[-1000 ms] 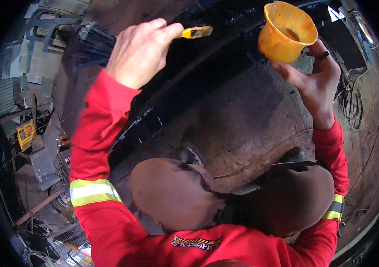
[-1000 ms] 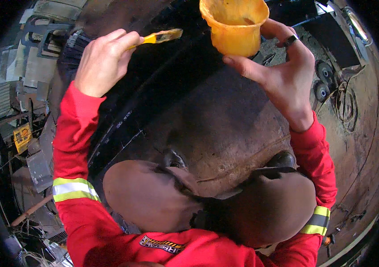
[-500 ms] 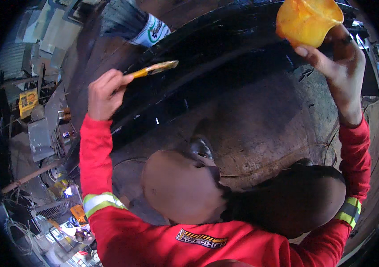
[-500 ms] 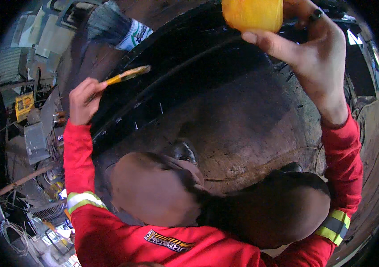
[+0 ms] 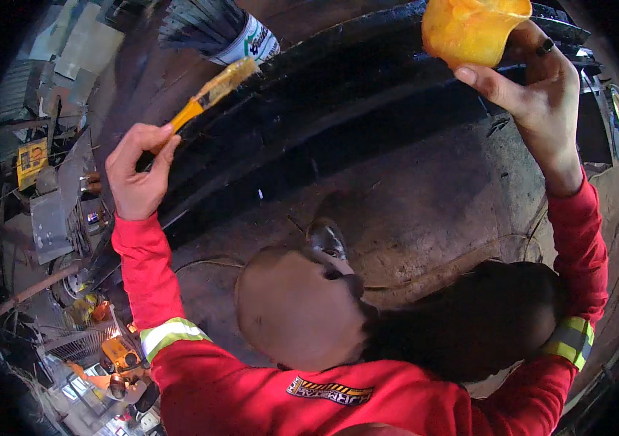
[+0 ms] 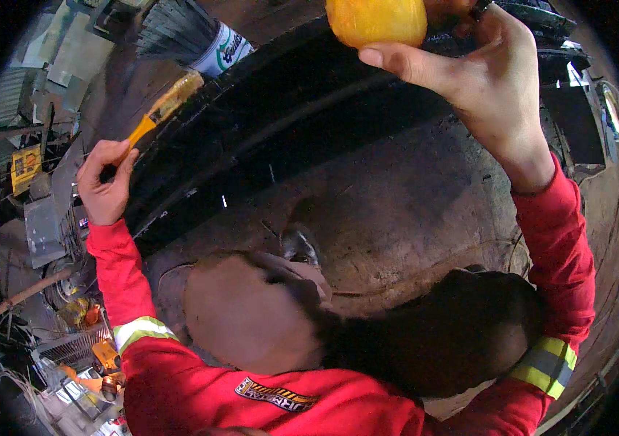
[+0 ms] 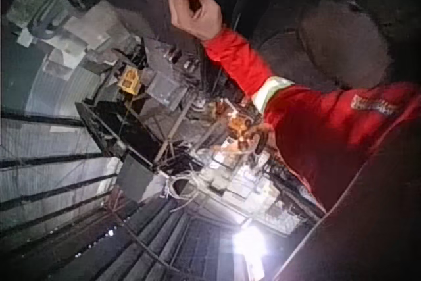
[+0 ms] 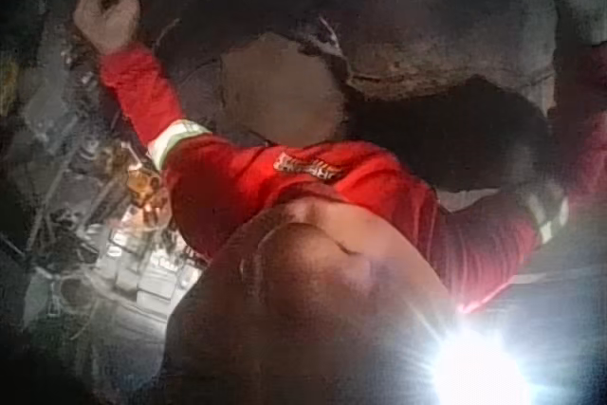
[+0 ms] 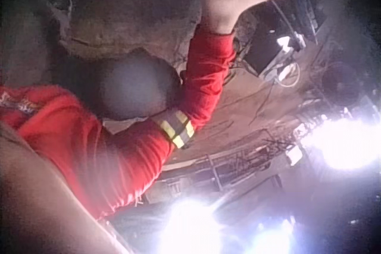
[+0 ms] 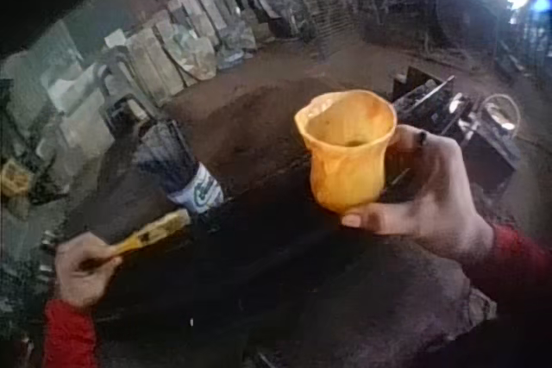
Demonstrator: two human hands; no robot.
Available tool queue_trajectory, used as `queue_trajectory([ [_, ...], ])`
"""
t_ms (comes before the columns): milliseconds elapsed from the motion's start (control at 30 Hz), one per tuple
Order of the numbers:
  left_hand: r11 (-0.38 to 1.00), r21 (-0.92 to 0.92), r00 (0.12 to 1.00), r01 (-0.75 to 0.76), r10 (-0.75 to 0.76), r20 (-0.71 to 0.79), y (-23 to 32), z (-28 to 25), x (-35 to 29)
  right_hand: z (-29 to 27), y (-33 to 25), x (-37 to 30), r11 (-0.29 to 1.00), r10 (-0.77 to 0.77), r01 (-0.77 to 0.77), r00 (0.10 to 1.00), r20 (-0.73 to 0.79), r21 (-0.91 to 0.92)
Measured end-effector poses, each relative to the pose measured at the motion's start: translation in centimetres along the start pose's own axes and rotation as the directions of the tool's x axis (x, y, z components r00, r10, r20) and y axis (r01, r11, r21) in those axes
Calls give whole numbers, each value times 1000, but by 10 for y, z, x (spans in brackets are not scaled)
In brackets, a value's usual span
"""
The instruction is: The person applies a yellow substance to a dark metal beam using a paintbrush. They repeatedly dip the brush into a small yellow container to reload the substance and continue painting along the length of the beam in a workshop environment.
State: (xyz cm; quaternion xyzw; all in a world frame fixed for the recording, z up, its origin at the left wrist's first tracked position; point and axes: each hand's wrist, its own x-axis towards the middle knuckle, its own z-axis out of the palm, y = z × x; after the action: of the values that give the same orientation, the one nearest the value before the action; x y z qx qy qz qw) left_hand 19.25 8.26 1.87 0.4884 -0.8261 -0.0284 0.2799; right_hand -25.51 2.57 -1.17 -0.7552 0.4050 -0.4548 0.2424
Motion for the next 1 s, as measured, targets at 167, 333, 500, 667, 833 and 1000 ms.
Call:
queue_trajectory([
  [167, 995, -96, 986, -31, 46, 163, 2, 37, 10, 5, 0, 3, 999, 22, -21, 1000, -19, 28],
  [333, 1000, -19, 967, 18, -13, 256, -15, 45, 5, 9, 5, -12, 1000, 1, -1, 1000, -18, 7],
  [500, 1000, 18, 981, 8, -11, 194, -14, 15, -3, 8, 6, -18, 997, 72, -71, 997, -33, 42],
  [667, 981, 124, 961, -148, 113, 253, -6, 43, 9, 17, 3, -17, 998, 68, -67, 998, -18, 14],
  [833, 986, 153, 961, 69, -106, 254, -7, 13, -28, 15, 7, -21, 999, -13, 15, 997, -78, 31],
  [1000, 965, 20, 895, 261, -250, 370, 1, -2, -30, 14, 8, -18, 998, 48, -47, 998, -40, 30],
])
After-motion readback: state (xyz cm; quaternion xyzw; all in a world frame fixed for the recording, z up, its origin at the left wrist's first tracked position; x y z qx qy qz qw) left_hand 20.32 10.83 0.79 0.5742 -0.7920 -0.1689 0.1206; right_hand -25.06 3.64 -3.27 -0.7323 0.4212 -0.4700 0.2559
